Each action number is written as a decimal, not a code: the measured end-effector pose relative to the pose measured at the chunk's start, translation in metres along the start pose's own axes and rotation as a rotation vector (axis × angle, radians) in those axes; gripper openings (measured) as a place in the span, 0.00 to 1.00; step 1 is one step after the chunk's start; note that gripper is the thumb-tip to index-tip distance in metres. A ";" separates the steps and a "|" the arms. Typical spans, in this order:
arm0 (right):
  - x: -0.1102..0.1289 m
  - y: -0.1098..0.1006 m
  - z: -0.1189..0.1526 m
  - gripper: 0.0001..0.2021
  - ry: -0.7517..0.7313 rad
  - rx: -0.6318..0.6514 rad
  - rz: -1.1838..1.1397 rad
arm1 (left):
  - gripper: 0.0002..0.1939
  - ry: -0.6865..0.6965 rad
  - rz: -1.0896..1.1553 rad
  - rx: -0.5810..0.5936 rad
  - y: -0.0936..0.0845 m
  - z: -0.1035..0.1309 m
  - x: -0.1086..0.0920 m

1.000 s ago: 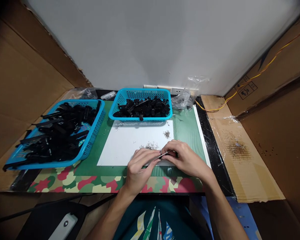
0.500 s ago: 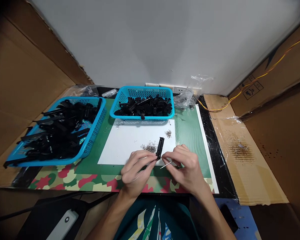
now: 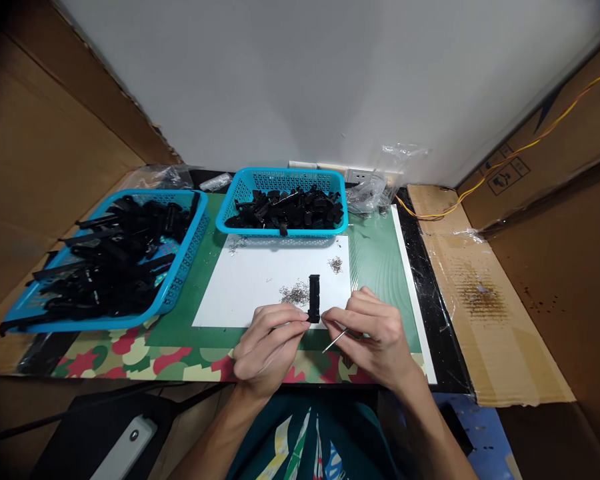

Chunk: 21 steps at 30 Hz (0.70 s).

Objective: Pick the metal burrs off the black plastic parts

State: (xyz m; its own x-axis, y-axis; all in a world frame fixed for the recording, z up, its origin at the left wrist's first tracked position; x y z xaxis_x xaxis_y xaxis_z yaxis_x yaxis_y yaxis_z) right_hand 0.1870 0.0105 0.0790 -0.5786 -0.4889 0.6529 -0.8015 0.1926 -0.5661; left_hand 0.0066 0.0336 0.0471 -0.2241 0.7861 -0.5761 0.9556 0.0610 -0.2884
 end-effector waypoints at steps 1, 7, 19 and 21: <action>0.000 0.000 0.000 0.07 -0.004 0.008 -0.001 | 0.17 0.002 0.010 0.009 0.000 0.001 0.000; 0.000 -0.001 0.000 0.07 -0.062 0.027 -0.029 | 0.16 0.041 0.073 0.044 0.001 0.005 0.000; -0.002 -0.003 0.004 0.07 -0.109 0.061 -0.074 | 0.17 0.065 0.109 0.036 0.000 0.006 0.000; -0.003 -0.002 0.004 0.07 -0.114 0.066 -0.079 | 0.17 0.065 0.106 0.031 0.000 0.006 0.000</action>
State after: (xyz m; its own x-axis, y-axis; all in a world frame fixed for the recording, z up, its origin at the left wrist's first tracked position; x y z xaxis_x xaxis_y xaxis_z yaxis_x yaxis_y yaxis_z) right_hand 0.1907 0.0079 0.0762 -0.4900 -0.5946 0.6374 -0.8302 0.0954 -0.5492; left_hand 0.0055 0.0300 0.0420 -0.1085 0.8252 -0.5543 0.9665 -0.0428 -0.2530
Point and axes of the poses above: each hand's wrist, its own z-axis away from the middle knuckle, its own y-axis out of the palm, x = y × z, the point moved 5 cm from there along -z, towards the middle knuckle
